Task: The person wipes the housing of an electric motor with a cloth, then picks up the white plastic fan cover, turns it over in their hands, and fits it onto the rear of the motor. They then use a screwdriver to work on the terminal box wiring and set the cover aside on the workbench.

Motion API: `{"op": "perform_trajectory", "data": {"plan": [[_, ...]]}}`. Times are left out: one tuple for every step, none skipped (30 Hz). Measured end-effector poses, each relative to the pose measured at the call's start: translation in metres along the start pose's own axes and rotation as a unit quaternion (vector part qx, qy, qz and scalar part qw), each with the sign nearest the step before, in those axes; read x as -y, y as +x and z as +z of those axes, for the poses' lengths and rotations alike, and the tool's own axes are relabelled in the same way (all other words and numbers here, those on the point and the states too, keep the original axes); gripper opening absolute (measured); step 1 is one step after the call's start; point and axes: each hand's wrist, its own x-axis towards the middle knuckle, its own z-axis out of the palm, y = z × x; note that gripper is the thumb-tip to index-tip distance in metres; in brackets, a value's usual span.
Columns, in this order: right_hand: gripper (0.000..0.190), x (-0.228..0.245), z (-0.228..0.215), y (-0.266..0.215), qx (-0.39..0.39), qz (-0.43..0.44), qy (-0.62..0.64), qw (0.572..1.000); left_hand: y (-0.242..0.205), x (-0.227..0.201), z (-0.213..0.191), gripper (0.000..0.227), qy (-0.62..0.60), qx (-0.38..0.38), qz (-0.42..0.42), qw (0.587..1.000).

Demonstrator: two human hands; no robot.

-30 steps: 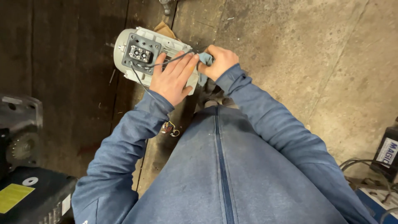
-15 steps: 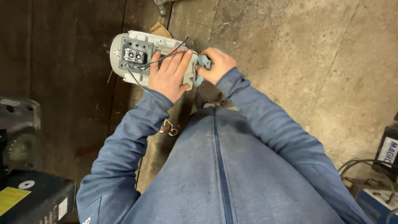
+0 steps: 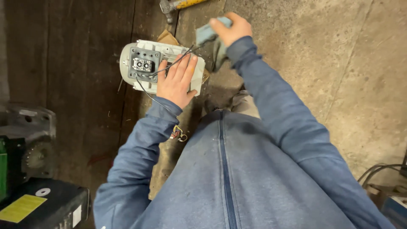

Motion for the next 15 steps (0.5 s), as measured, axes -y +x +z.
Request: {"op": "perform_trajectory", "data": {"plan": [[0.048,-0.019,-0.005,-0.010,0.001,0.001,0.000,1.000,0.001,0.000,-0.003,0.114,-0.001,0.001,-0.001,1.000],[0.045,-0.038,-0.009,-0.021,0.027,0.056,0.137,0.989,0.002,0.000,-0.006,0.114,-0.017,-0.010,0.005,1.000],[0.042,-0.057,-0.013,-0.029,0.053,0.108,0.270,0.955,0.004,0.000,-0.008,0.115,-0.033,-0.022,0.008,0.999],[0.042,-0.049,-0.018,-0.053,0.056,0.109,0.269,0.955,0.005,-0.001,-0.011,0.115,-0.034,-0.022,0.005,0.999],[0.038,-0.042,-0.023,-0.075,0.060,0.104,0.269,0.956,0.005,-0.002,-0.014,0.116,-0.066,-0.019,-0.003,0.998],[0.035,-0.035,-0.030,-0.097,0.064,0.098,0.270,0.956,0.006,-0.003,-0.017,0.117,-0.097,-0.016,-0.010,0.995],[0.035,-0.005,-0.031,-0.106,0.067,0.102,0.269,0.955,0.005,-0.002,-0.015,0.117,-0.100,-0.013,-0.013,0.995],[0.030,0.026,-0.034,-0.114,0.094,0.015,0.192,0.977,0.004,-0.002,-0.013,0.115,-0.083,-0.015,-0.015,0.996],[0.027,0.056,-0.036,-0.123,0.119,-0.071,0.113,0.984,0.004,-0.002,-0.012,0.112,-0.066,-0.016,-0.014,0.998],[0.027,0.060,-0.033,-0.124,0.119,-0.067,0.114,0.984,0.005,-0.003,-0.007,0.112,-0.067,-0.012,-0.013,0.998],[0.025,0.064,-0.029,-0.125,0.131,-0.125,0.087,0.980,0.005,-0.002,-0.003,0.109,-0.041,-0.020,-0.016,0.999],[0.022,0.068,-0.025,-0.127,0.143,-0.183,0.059,0.971,0.006,-0.002,0.001,0.106,-0.015,-0.028,-0.019,0.999],[0.022,0.072,-0.024,-0.123,0.141,-0.182,0.061,0.971,0.008,-0.001,0.000,0.106,-0.014,-0.027,-0.017,0.999],[0.020,0.076,-0.023,-0.120,0.171,-0.182,0.062,0.966,0.011,0.000,-0.001,0.106,0.004,-0.028,-0.012,1.000],[0.018,0.080,-0.023,-0.122,0.206,-0.179,0.064,0.960,0.008,-0.002,-0.001,0.106,0.019,-0.025,-0.010,0.999]]}}
